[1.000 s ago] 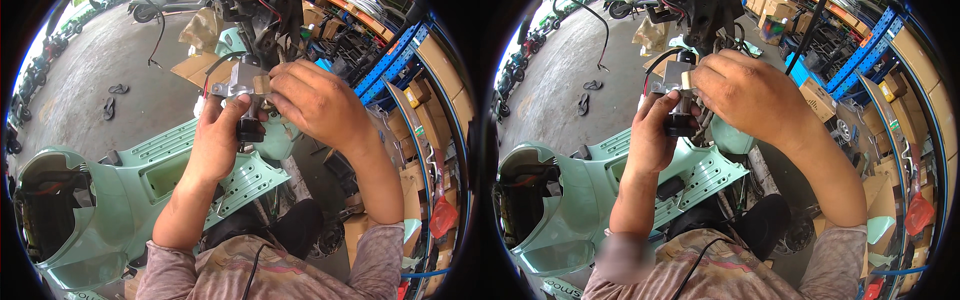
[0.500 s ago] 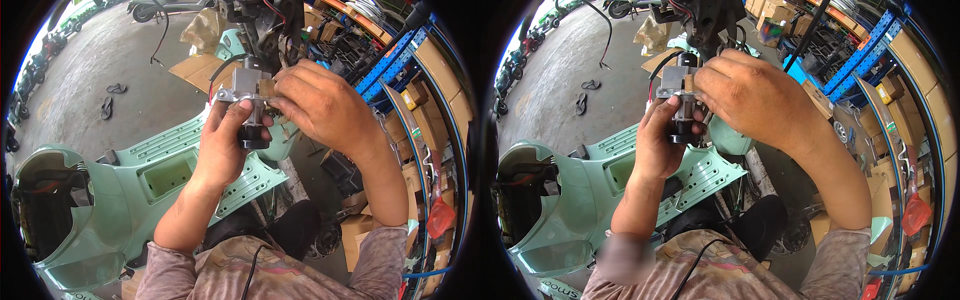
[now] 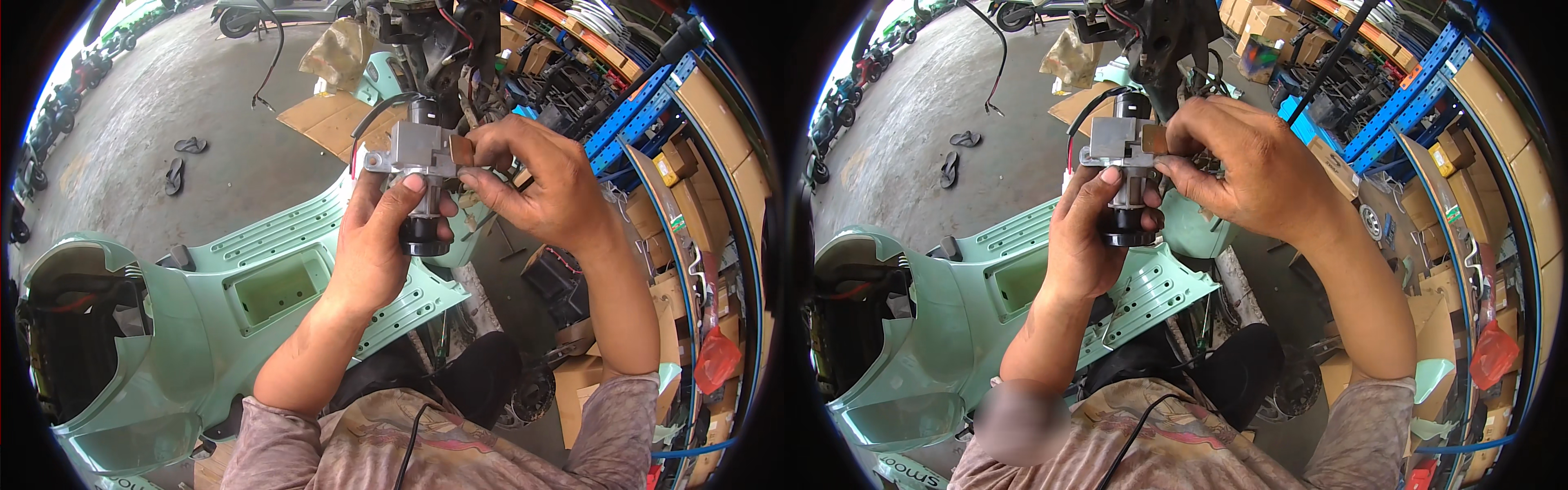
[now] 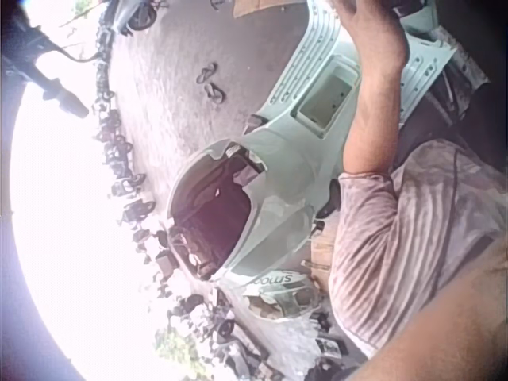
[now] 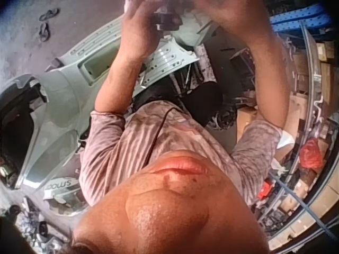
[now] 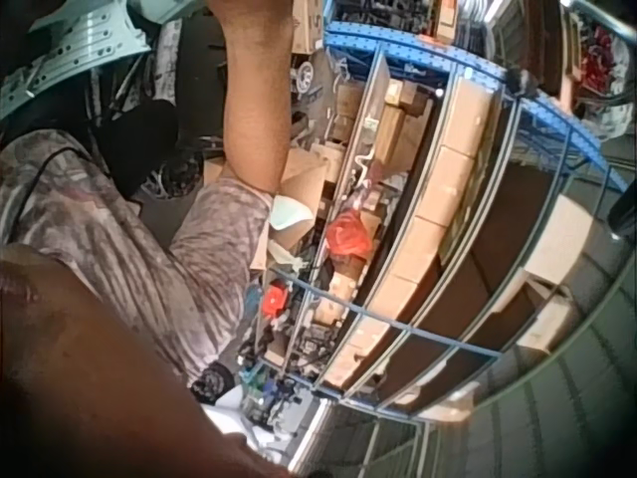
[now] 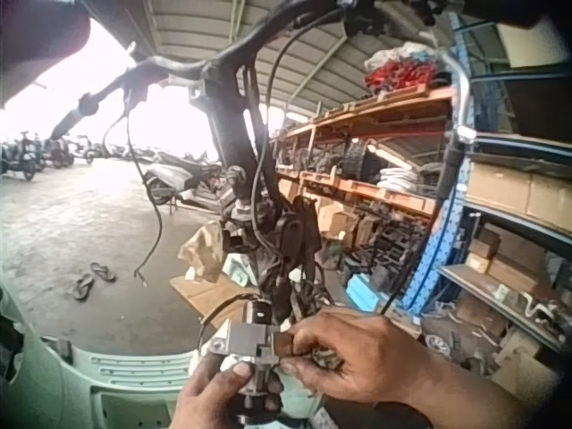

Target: The person assembles a motorcycle ignition switch assembly, inserting a metal component into the lock cylinder and securing it with a screwdriver before attaching the wiring harness and connectors by hand.

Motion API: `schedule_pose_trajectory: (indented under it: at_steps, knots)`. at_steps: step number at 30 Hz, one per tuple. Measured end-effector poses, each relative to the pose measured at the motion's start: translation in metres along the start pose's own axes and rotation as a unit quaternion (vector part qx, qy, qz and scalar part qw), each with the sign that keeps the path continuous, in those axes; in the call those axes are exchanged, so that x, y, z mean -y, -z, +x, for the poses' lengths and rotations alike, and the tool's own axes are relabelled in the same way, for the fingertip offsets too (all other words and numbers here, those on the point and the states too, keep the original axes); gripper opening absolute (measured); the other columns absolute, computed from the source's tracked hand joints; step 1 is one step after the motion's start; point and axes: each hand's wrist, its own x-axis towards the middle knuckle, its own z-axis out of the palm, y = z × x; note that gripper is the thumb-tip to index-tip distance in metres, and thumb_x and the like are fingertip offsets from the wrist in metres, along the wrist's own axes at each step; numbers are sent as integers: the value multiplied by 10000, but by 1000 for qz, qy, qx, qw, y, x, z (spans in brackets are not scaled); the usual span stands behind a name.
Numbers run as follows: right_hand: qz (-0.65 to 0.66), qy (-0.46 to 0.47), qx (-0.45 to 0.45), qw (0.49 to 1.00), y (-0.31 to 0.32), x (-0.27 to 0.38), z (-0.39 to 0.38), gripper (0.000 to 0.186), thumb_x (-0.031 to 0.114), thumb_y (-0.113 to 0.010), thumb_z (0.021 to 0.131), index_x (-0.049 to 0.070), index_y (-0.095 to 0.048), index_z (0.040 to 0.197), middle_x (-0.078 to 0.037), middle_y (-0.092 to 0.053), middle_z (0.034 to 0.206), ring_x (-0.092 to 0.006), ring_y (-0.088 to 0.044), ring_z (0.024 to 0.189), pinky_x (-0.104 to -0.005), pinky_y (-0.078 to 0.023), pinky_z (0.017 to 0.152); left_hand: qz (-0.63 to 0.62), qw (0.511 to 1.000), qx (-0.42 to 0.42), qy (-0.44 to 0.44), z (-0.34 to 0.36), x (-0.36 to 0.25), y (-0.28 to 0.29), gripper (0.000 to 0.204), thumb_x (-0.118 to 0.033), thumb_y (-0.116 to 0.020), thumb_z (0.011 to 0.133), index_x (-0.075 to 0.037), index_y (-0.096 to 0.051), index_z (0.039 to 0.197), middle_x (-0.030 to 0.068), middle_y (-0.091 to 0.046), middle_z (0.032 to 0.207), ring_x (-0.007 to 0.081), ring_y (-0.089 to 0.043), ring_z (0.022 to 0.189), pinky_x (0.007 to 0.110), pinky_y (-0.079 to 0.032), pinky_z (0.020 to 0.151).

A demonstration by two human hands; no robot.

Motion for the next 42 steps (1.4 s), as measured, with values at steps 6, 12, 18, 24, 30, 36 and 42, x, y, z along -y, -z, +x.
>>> schedule_pose_trajectory:
  at_steps: [6, 12, 18, 24, 30, 36, 42]
  knots:
    - [90, -148, -20, 985, 4, 10, -7, 388, 45, -690, 789, 11, -594, 1163, -105, -706, 996, -149, -654, 790, -287, -529, 715, -32, 999, 38, -14, 6, 5, 15, 432, -319, -545, 905, -15, -493, 1208, 129, -630, 850, 180, -586, 654, 329, -494, 667]
    - [48, -107, -25, 993, 4, 4, -18, 401, 39, -645, 801, 4, -568, 1193, -100, -698, 949, -153, -673, 829, -290, -537, 743, -62, 992, 105, -15, 17, 12, 32, 459, -330, -570, 879, 6, -502, 1184, 138, -638, 834, 196, -612, 658, 324, -517, 665]
    - [82, -128, -83, 985, -6, -3, -26, 288, 31, -664, 752, 29, -571, 1024, -84, -671, 837, -155, -636, 639, -283, -531, 595, -83, 990, 115, -10, 17, 14, 27, 439, -400, -546, 889, -30, -560, 1125, 88, -620, 792, 166, -564, 636, 358, -463, 703]
    - [84, -170, -84, 978, -7, -1, -23, 186, 41, -662, 763, 18, -564, 920, -81, -657, 791, -158, -631, 605, -291, -516, 573, -98, 990, 99, 23, 16, 13, 23, 396, -410, -511, 912, -62, -578, 1089, 63, -608, 782, 150, -529, 627, 358, -429, 687]
    - [110, -214, 5, 970, 2, 13, -12, 135, 30, -649, 860, -15, -605, 979, -68, -672, 895, -140, -643, 788, -277, -523, 686, -97, 992, 40, 63, 12, 8, 24, 370, -377, -512, 929, -53, -578, 1096, 82, -636, 829, 167, -560, 656, 378, -467, 712]
    - [62, -109, -45, 991, -4, 8, -8, 144, 67, -659, 851, 6, -639, 981, -141, -663, 871, -278, -666, 790, -371, -519, 710, -46, 995, -4, 84, 8, 2, 14, 309, -281, -506, 969, -37, -557, 1152, 100, -651, 869, 187, -602, 702, 361, -514, 698]
    - [37, -92, 3, 995, -11, 9, -3, 146, 55, -652, 842, 3, -636, 978, -157, -677, 898, -308, -676, 826, -393, -521, 714, 35, 998, -26, 46, 4, -4, 4, 322, -215, -514, 977, -23, -515, 1235, 106, -648, 955, 186, -639, 773, 321, -533, 700]
